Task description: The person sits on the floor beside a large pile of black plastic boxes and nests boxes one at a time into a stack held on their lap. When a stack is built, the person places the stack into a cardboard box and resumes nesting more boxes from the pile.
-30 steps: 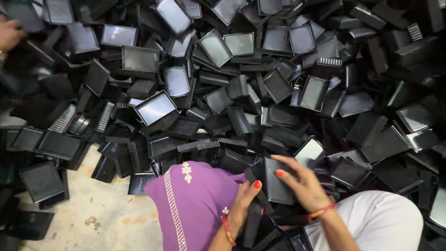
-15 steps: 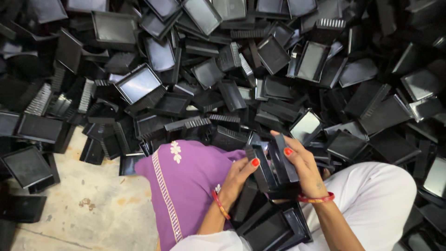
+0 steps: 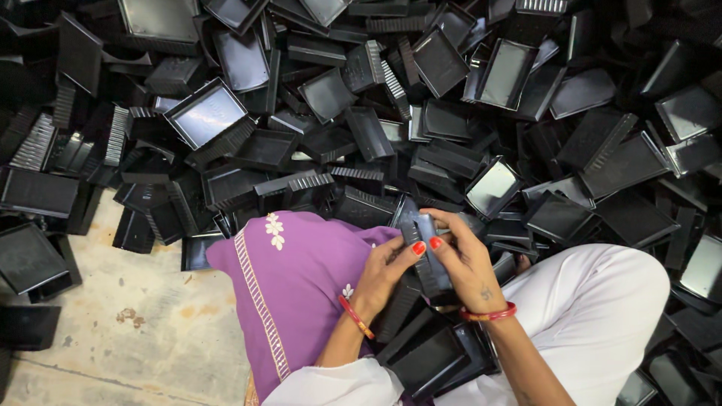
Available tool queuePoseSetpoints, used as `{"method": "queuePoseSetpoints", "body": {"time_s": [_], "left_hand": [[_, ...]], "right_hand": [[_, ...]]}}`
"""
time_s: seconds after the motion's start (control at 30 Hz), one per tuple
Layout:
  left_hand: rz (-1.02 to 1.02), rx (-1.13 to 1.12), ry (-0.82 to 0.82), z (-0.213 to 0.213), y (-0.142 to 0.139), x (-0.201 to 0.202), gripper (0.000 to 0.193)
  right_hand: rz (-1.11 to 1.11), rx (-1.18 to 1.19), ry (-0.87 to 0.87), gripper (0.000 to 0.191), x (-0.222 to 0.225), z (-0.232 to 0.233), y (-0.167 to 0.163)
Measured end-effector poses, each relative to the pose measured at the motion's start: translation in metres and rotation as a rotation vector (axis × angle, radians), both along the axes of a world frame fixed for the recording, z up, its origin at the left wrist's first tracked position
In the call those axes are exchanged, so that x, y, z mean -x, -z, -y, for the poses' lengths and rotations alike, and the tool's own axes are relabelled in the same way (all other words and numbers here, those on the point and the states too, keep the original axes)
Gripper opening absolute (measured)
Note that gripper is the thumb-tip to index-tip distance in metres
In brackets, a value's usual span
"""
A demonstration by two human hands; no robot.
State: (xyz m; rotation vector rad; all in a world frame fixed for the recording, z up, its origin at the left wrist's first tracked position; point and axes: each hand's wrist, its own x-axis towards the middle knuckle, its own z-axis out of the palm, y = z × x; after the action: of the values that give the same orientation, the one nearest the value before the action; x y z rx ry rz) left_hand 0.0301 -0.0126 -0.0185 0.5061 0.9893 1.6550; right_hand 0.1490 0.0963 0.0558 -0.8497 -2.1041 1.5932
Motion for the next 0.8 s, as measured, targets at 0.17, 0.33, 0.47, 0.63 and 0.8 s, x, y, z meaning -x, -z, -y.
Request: {"method": "queuePoseSetpoints", "body": {"time_s": [0.17, 0.33, 0.47, 0.63, 0.8], "left_hand": [[-0.058, 0.010, -0.026, 0.001, 0.005, 0.000, 0.049], [-0.153, 0.095, -0.071, 0.003, 0.006, -0.002, 0.049], [0.159, 0.064, -0.394, -0.001, 0.001, -0.003, 0.061], [0.577, -0.167, -0.353, -0.005, -0.004, -0.001, 0.063], [0.235, -0.120, -0.490, 0.001, 0.003, -0.003, 0.032]], "right_hand": [[0.029, -0.100, -0.039, 0.046, -0.002, 0.006, 0.009], [-0.083, 0.046, -0.082, 0.047, -0.001, 0.005, 0.014], [0.225, 0.032, 0.254, 0.061, 0.002, 0.022, -0.002], [0.115, -0.577, -0.138, 0.064, -0.006, 0.055, -0.030], [0.219, -0.575, -0.169, 0.078, -0.001, 0.057, -0.020]]}}
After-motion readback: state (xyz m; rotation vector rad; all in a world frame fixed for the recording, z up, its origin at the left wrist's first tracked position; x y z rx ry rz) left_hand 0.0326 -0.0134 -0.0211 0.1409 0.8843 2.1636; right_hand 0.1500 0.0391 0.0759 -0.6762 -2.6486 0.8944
